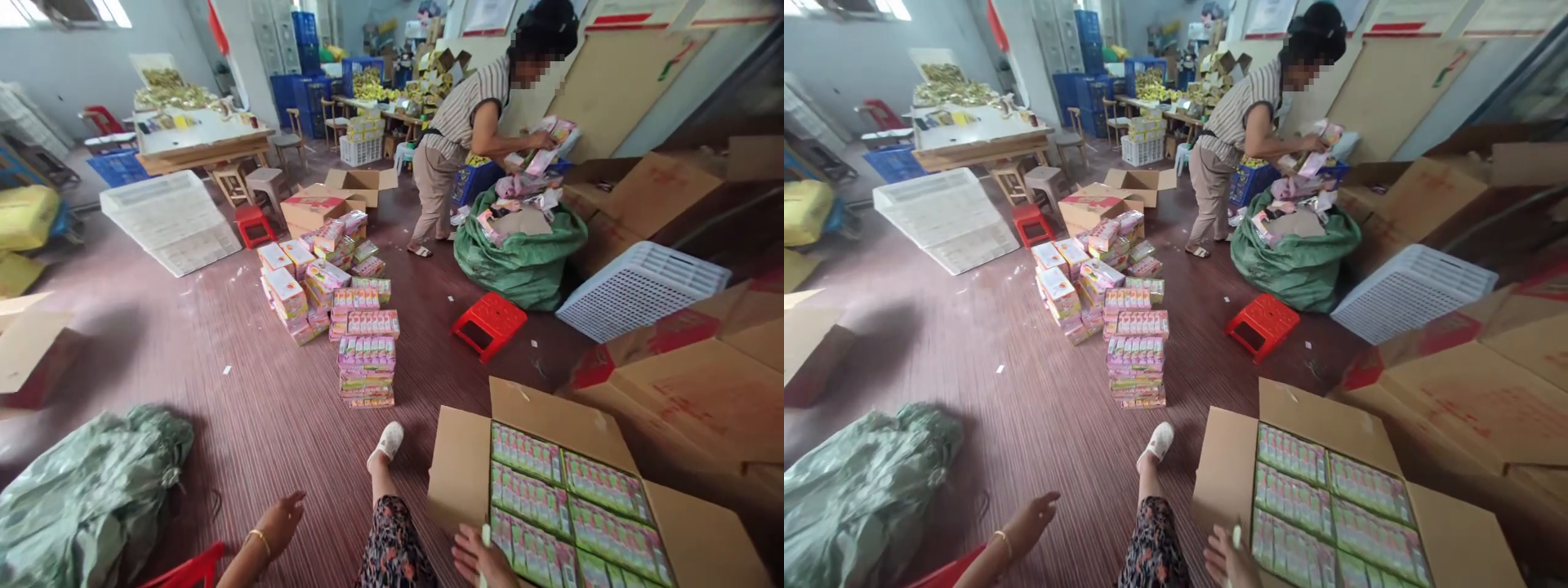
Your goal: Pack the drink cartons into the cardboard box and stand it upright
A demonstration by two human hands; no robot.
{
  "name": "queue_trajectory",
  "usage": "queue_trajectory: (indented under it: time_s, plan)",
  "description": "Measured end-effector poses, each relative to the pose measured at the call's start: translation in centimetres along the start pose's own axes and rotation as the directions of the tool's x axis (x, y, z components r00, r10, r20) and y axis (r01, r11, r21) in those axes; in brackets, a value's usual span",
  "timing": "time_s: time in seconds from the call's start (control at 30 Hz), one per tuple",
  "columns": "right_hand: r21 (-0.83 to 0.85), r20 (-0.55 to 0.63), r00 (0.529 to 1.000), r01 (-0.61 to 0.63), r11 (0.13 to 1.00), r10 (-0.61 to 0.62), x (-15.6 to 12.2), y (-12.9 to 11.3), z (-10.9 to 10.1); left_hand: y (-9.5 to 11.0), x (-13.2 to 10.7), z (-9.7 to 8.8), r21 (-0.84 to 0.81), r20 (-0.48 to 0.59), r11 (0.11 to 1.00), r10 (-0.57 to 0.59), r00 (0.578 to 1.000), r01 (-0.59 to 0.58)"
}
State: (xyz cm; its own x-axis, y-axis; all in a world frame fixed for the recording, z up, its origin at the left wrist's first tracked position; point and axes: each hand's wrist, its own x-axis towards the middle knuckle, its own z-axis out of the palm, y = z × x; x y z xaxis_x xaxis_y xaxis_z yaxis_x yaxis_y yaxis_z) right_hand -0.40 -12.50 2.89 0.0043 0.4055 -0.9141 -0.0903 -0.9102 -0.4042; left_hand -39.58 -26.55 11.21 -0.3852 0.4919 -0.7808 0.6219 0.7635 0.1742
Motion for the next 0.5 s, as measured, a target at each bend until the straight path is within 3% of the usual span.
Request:
queue_trajectory:
  time_s: [0.17,0.27,0.37,0.5]
  plan:
    - [0.172,0.112,0.991,-0.085,0.982,0.066,3.1,-8.6,12.3,7.1,5.7,-5.3,0.14,0.068,0.99,-0.044,0.997,0.034]
    - [0.179,0.184,0.979,-0.122,0.976,0.089,4.3,-13.6,18.0,11.1,9.3,-8.5,0.164,0.123,0.986,-0.045,0.991,0.025]
    - [0.167,0.174,0.979,-0.138,0.976,0.108,5.1,-16.6,20.3,14.9,12.1,-11.4,0.171,0.152,0.985,-0.035,0.988,0.009]
    - [0.208,0.06,0.991,-0.127,0.97,0.117,6.3,-18.2,19.1,18.9,14.3,-14.4,0.21,0.143,0.978,-0.008,0.99,-0.022]
